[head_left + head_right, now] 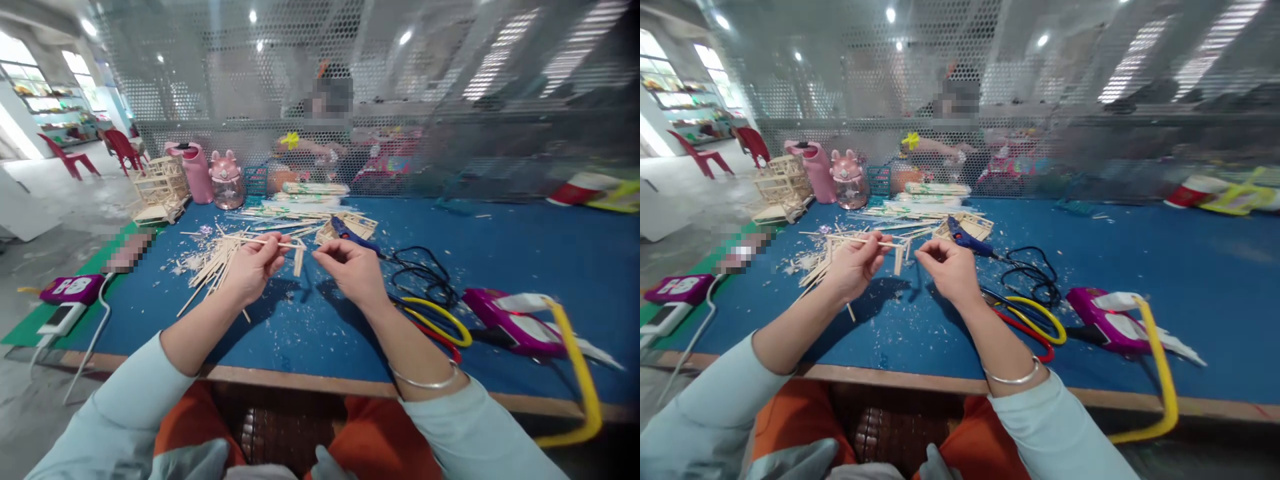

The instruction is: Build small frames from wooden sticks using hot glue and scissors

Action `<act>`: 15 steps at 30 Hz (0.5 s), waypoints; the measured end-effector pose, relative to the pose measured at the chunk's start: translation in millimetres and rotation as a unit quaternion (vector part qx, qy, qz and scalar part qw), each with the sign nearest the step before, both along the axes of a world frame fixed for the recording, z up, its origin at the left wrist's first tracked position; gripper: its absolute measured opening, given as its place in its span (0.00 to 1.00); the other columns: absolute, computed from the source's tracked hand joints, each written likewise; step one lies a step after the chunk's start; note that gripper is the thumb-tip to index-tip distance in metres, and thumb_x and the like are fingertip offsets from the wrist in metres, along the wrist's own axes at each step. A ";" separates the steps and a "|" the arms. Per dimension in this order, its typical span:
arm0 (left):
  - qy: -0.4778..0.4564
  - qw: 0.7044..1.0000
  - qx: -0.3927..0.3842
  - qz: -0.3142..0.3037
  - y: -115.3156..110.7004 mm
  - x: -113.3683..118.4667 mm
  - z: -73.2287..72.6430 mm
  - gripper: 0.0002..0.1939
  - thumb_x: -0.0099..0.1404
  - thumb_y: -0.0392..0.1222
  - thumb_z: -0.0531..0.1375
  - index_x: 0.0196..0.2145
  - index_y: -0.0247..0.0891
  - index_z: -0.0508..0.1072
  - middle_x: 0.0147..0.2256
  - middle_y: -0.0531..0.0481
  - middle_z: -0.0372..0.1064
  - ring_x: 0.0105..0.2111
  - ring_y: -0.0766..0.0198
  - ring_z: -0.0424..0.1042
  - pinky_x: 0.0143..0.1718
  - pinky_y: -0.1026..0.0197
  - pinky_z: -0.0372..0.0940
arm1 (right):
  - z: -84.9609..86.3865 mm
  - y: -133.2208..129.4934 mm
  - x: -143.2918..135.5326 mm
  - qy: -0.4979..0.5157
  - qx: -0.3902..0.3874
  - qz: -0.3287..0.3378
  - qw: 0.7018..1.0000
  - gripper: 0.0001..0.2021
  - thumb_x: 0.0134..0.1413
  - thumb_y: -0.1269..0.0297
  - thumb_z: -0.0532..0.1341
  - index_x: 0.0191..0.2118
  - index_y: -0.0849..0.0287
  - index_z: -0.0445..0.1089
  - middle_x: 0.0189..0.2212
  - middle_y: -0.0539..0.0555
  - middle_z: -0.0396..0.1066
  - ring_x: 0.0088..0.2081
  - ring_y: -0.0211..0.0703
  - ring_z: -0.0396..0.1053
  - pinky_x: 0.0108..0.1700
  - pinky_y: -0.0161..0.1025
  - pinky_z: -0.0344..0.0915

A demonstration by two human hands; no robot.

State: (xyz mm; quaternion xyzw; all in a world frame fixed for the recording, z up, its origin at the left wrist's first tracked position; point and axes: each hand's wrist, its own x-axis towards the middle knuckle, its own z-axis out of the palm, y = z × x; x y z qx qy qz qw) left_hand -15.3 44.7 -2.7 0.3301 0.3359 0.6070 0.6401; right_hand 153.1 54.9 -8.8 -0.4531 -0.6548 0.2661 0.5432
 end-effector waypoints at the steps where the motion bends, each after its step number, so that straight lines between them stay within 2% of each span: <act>1: 0.007 1.000 -0.003 0.002 1.0 1.3 -2.0 0.05 0.63 0.32 0.57 0.32 0.36 0.72 0.33 0.53 0.75 0.27 0.76 0.72 0.25 0.76 0.66 | -0.5 0.6 0.2 -0.001 0.002 0.001 1.000 0.06 0.42 0.63 0.64 0.23 0.60 0.69 0.19 0.47 0.67 0.20 0.33 0.59 0.25 0.34 0.59; 7: -0.010 1.000 -0.009 -0.005 9.1 11.4 -14.1 0.05 0.62 0.31 0.57 0.33 0.35 0.73 0.34 0.52 0.74 0.29 0.76 0.71 0.29 0.74 0.65 | -7.4 6.8 1.7 0.007 0.003 0.010 1.000 0.07 0.43 0.62 0.63 0.24 0.58 0.64 0.18 0.47 0.65 0.20 0.34 0.60 0.24 0.34 0.57; 11: -0.055 0.996 -0.061 -0.014 8.7 21.4 -21.9 0.06 0.63 0.30 0.56 0.34 0.34 0.72 0.32 0.51 0.73 0.28 0.76 0.71 0.28 0.74 0.65 | -10.6 10.4 3.0 -0.002 0.010 -0.010 1.000 0.08 0.44 0.62 0.62 0.25 0.57 0.63 0.18 0.47 0.64 0.21 0.36 0.62 0.25 0.35 0.58; 13: -0.015 0.994 -0.104 -0.035 4.2 24.2 -24.0 0.04 0.63 0.31 0.56 0.32 0.33 0.71 0.27 0.51 0.72 0.25 0.75 0.70 0.25 0.74 0.63 | -11.7 12.1 4.4 -0.006 0.014 -0.023 1.000 0.08 0.44 0.61 0.61 0.25 0.57 0.62 0.18 0.47 0.64 0.21 0.36 0.62 0.26 0.35 0.58; 15: 0.069 0.986 -0.130 -0.073 -3.0 24.0 -24.1 0.04 0.62 0.33 0.57 0.29 0.32 0.70 0.22 0.52 0.69 0.20 0.76 0.67 0.21 0.74 0.60 | -12.7 14.0 6.2 -0.002 0.016 -0.041 0.999 0.08 0.43 0.61 0.62 0.25 0.57 0.62 0.19 0.46 0.64 0.21 0.36 0.62 0.26 0.35 0.58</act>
